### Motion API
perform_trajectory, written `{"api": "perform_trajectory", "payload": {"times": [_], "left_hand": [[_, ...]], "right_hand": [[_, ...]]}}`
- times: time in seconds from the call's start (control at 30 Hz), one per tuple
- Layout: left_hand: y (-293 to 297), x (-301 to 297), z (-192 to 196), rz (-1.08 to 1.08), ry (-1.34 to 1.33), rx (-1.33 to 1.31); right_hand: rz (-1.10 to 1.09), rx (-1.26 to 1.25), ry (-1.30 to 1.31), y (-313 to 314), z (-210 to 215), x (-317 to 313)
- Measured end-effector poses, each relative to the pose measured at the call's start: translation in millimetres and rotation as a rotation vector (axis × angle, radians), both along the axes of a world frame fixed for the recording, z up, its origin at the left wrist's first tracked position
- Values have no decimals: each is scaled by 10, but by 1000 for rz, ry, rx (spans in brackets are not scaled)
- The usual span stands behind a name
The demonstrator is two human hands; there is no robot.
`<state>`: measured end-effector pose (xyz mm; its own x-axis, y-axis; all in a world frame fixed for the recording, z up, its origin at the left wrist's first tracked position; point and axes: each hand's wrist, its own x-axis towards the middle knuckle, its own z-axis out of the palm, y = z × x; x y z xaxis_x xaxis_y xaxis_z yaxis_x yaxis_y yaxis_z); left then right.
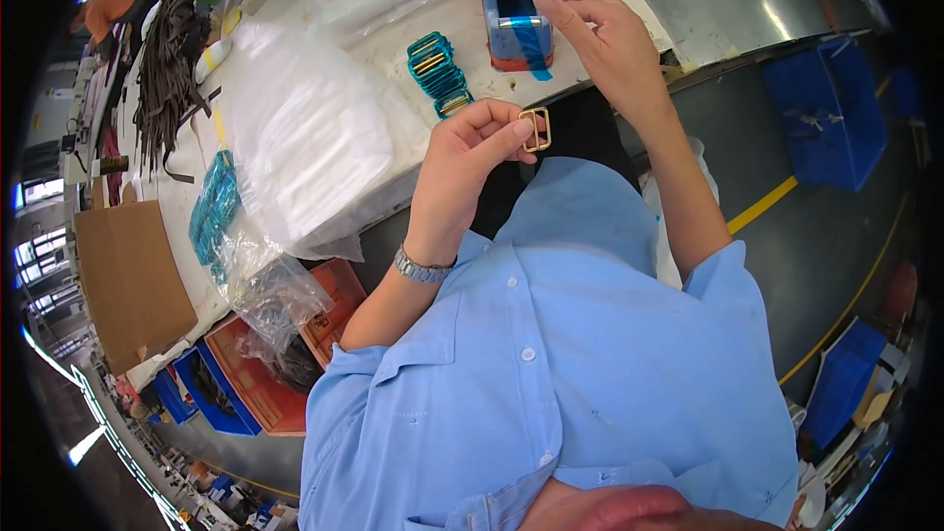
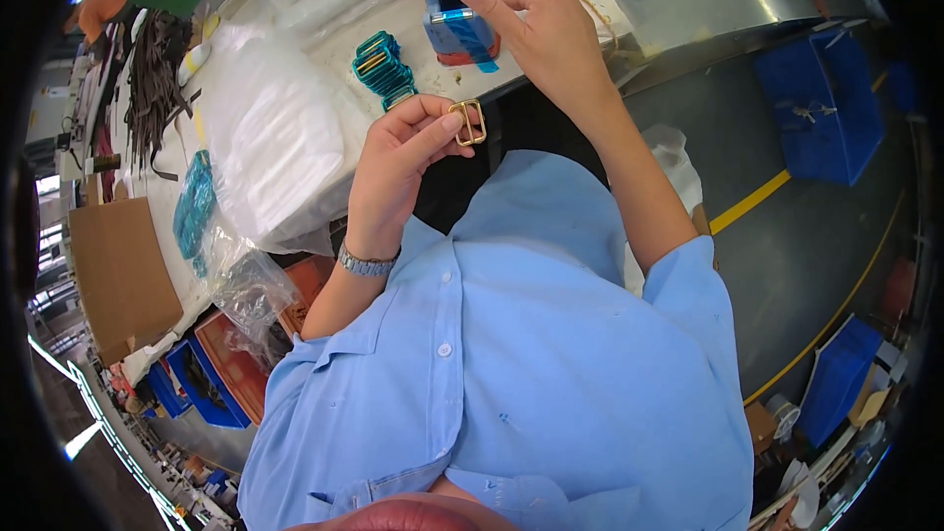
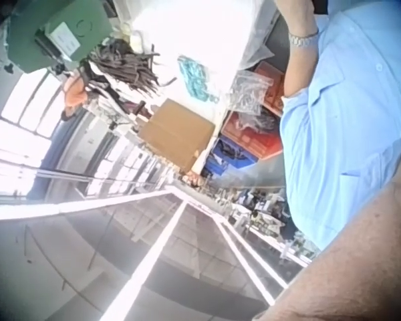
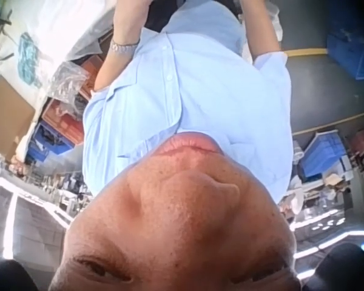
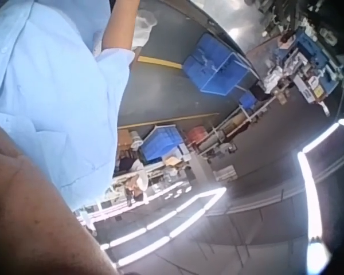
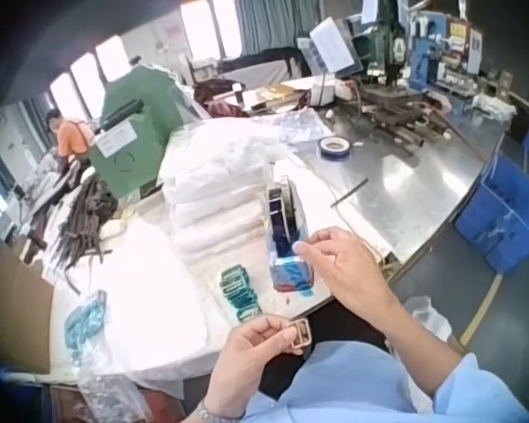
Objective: Applying protective film to metal buckles and placing them into bags and a box.
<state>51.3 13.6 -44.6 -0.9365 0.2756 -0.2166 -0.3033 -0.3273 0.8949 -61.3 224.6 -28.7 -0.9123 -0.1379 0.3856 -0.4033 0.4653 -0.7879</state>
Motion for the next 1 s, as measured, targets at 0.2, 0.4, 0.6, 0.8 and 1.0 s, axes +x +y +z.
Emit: {"api": "perform_trajectory", "payload": {"times": [0.2, 0.4, 0.6, 0.8, 1.0], "left_hand": [[20, 115, -9, 55, -49, 78], [-75, 135, -44, 24, -27, 94], [-161, 191, -19, 46, -28, 120], [-265, 252, 99, 75, -41, 114], [-304, 238, 234, 77, 22, -5]], "right_hand": [[146, -119, -299, -187, 32, -119], [125, -541, -422, -266, 35, 2], [80, -509, -250, -265, 109, 420], [134, -598, -574, -187, 55, 791], [229, -631, -732, -180, -118, 934]]}}
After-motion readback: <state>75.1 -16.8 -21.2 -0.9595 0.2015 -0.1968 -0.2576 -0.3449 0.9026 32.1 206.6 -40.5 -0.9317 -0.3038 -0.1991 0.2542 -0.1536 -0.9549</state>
